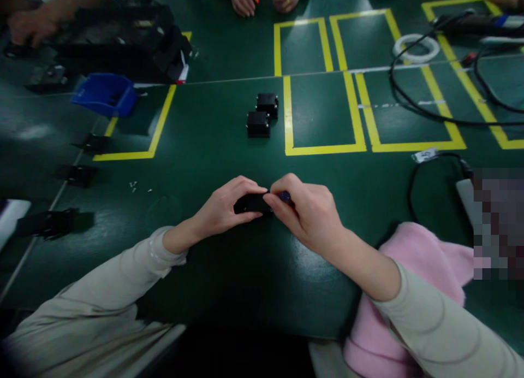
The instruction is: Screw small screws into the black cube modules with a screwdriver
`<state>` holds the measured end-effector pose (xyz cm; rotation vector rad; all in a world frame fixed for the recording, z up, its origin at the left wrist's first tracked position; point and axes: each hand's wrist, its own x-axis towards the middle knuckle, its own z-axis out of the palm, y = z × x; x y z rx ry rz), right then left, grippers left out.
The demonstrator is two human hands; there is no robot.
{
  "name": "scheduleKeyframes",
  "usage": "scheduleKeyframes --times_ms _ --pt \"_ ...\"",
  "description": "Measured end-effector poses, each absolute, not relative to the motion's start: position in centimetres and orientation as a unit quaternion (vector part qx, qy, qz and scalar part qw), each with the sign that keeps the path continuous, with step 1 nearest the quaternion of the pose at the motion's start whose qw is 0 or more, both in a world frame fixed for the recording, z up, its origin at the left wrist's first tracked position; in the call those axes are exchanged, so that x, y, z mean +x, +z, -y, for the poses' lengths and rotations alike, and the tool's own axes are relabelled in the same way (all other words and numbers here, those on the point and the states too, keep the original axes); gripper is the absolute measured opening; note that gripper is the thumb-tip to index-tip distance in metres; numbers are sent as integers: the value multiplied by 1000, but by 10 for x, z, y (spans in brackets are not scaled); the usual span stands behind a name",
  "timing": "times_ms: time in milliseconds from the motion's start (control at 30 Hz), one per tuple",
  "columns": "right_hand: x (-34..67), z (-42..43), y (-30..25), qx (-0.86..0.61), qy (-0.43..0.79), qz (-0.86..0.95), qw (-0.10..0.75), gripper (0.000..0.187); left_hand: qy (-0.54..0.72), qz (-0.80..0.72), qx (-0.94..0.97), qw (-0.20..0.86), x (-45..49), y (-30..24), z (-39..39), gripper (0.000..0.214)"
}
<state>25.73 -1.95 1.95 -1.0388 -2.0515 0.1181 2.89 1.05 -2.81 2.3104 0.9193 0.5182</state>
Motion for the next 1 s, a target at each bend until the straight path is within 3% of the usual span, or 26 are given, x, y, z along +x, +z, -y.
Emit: scheduleKeyframes --times_ms 333,467,600,867,1000 --pt "252 21 37 -419 5 859 293 6 198 -341 871 292 29 -30 -11 37" --pt "249 19 45 -417 -61 870 257 10 195 -338 879 274 27 -32 -11 38" --pt "251 19 45 -376 -76 884 267 21 190 -331 889 253 26 -35 -12 40" --pt "255 20 41 -370 -13 884 286 12 172 -308 910 217 19 -20 -20 56" --pt "256 20 43 -370 -11 885 282 18 215 -344 896 181 24 0 -78 46"
